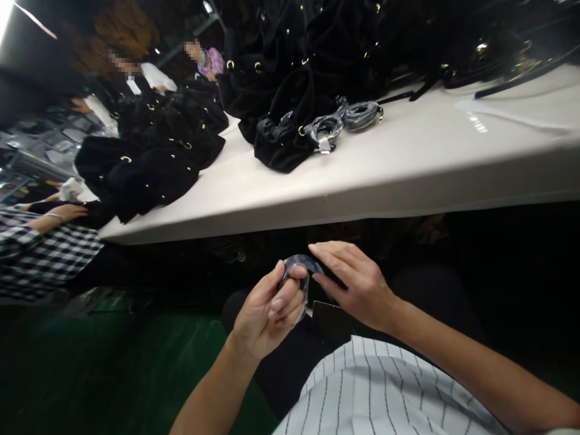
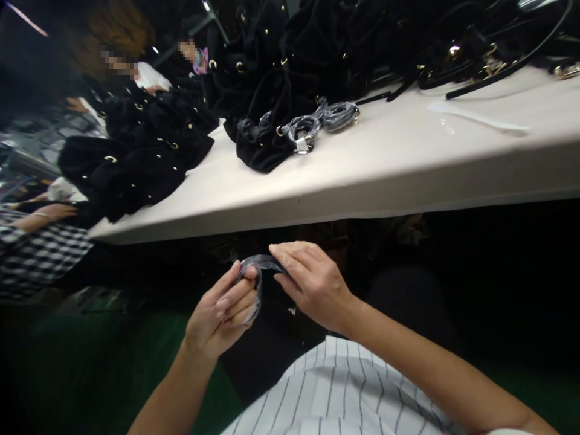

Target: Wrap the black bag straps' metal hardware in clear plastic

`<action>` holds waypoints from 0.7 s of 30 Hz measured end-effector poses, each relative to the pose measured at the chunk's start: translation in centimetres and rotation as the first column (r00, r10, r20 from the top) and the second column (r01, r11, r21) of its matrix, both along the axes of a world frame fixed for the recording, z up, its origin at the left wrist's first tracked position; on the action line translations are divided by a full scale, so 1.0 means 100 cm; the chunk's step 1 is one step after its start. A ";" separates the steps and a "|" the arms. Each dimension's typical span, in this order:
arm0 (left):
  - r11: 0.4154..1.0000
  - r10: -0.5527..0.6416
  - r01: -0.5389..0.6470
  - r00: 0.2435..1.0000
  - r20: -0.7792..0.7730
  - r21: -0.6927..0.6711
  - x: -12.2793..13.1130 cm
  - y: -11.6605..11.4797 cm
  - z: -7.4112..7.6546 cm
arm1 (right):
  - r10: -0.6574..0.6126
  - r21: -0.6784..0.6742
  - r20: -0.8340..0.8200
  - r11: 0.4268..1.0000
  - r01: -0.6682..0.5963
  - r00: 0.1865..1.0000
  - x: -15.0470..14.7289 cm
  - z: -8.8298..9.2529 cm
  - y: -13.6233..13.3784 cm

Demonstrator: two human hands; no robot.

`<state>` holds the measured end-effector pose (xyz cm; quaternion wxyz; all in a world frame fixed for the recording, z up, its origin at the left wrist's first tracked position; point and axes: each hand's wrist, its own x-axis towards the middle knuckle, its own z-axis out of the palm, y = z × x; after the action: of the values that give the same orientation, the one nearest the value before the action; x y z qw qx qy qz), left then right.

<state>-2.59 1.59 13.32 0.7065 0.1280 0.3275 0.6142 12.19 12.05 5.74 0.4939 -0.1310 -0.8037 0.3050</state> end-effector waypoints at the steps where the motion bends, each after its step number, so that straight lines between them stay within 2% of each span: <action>1: 1.000 -0.006 0.006 1.000 0.016 -0.002 0.003 0.001 -0.001 | -0.039 0.036 -0.009 0.999 0.039 0.999 -0.003 -0.006 -0.007; 5: 1.000 0.005 -0.004 0.998 -0.055 0.028 0.016 0.003 0.001 | -0.104 0.003 -0.035 0.995 0.104 0.994 -0.017 -0.024 -0.016; 7: 0.999 0.022 -0.015 0.992 -0.125 0.050 0.018 0.002 0.006 | -0.099 -0.099 -0.048 0.991 0.094 0.994 -0.023 -0.024 -0.012; 9: 0.997 0.045 -0.033 0.985 -0.167 0.072 0.017 0.002 0.013 | -0.036 -0.262 -0.057 0.965 0.019 0.998 -0.026 -0.020 -0.006; 11: 0.990 0.117 -0.101 0.978 -0.172 0.102 0.011 0.005 0.019 | 0.136 -0.455 -0.084 0.876 -0.159 0.987 -0.029 -0.014 -0.002; 14: 0.949 0.293 -0.267 0.944 -0.154 0.167 -0.002 0.015 0.022 | 0.403 -0.674 -0.194 0.607 -0.420 0.894 -0.031 -0.009 -0.004; 15: 0.929 0.352 -0.323 0.922 -0.161 0.181 -0.006 0.019 0.022 | 0.438 -0.713 -0.228 0.532 -0.456 0.869 -0.032 -0.009 -0.006; 16: 0.909 0.402 -0.370 0.898 -0.176 0.190 -0.010 0.023 0.020 | 0.446 -0.741 -0.248 0.485 -0.466 0.860 -0.031 -0.009 -0.007; 17: 0.892 0.443 -0.408 0.874 -0.200 0.193 -0.013 0.028 0.017 | 0.441 -0.759 -0.254 0.462 -0.460 0.861 -0.031 -0.009 -0.009; 21: 0.850 0.526 -0.478 0.793 -0.307 0.221 -0.020 0.039 0.002 | 0.469 -0.799 -0.197 0.432 -0.418 0.861 -0.025 -0.012 -0.014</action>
<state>-4.59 5.45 13.50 0.4363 0.1919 0.4308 0.7663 9.68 10.64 4.54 0.2549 -0.1373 -0.5862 0.7567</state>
